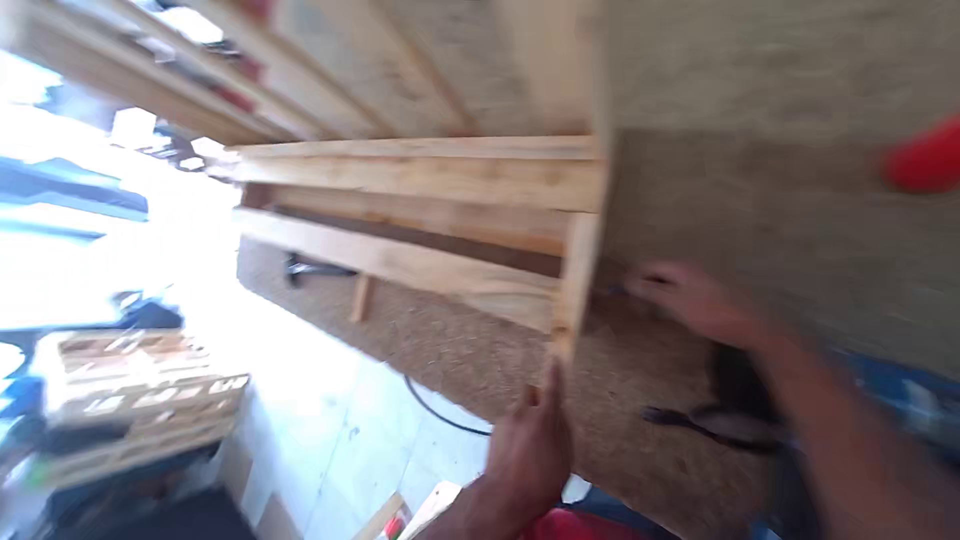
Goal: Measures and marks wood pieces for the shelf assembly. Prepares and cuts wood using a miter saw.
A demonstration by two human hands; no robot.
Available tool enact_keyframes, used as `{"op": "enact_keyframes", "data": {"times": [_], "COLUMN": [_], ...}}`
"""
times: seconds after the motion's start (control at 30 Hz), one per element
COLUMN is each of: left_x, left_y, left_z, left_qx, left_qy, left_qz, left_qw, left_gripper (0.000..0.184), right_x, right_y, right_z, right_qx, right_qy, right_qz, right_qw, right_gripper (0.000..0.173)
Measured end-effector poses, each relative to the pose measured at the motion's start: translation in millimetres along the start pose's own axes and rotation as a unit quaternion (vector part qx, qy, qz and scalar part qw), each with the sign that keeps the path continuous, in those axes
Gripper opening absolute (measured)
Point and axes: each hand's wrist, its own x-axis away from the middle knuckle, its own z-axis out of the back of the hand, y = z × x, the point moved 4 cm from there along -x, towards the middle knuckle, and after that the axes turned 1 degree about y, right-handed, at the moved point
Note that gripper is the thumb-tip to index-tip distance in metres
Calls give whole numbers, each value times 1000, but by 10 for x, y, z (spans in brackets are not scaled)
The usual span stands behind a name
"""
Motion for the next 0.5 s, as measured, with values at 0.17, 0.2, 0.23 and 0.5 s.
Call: {"op": "enact_keyframes", "data": {"times": [0.17, 0.2, 0.23, 0.5], "left_x": [98, 161, 228, 102], "left_y": [-222, -267, -320, -851], "left_z": [106, 134, 159, 669], "left_qx": [126, 164, 206, 281], "left_qy": [-7, 17, 51, 37], "left_qz": [-93, -150, -215, -451], "left_qw": [988, 975, 953, 846], "left_gripper": [62, 63, 63, 62], "right_x": [765, 857, 937, 1317], "right_y": [-98, -274, -482, -1537], "right_z": [-21, -218, -465, -1446], "right_qx": [-86, -127, -159, -319], "right_qy": [74, 37, 9, 166], "right_qz": [21, 25, 38, 167], "right_qw": [993, 991, 986, 918], "right_gripper": [46, 61, 73, 36]}}
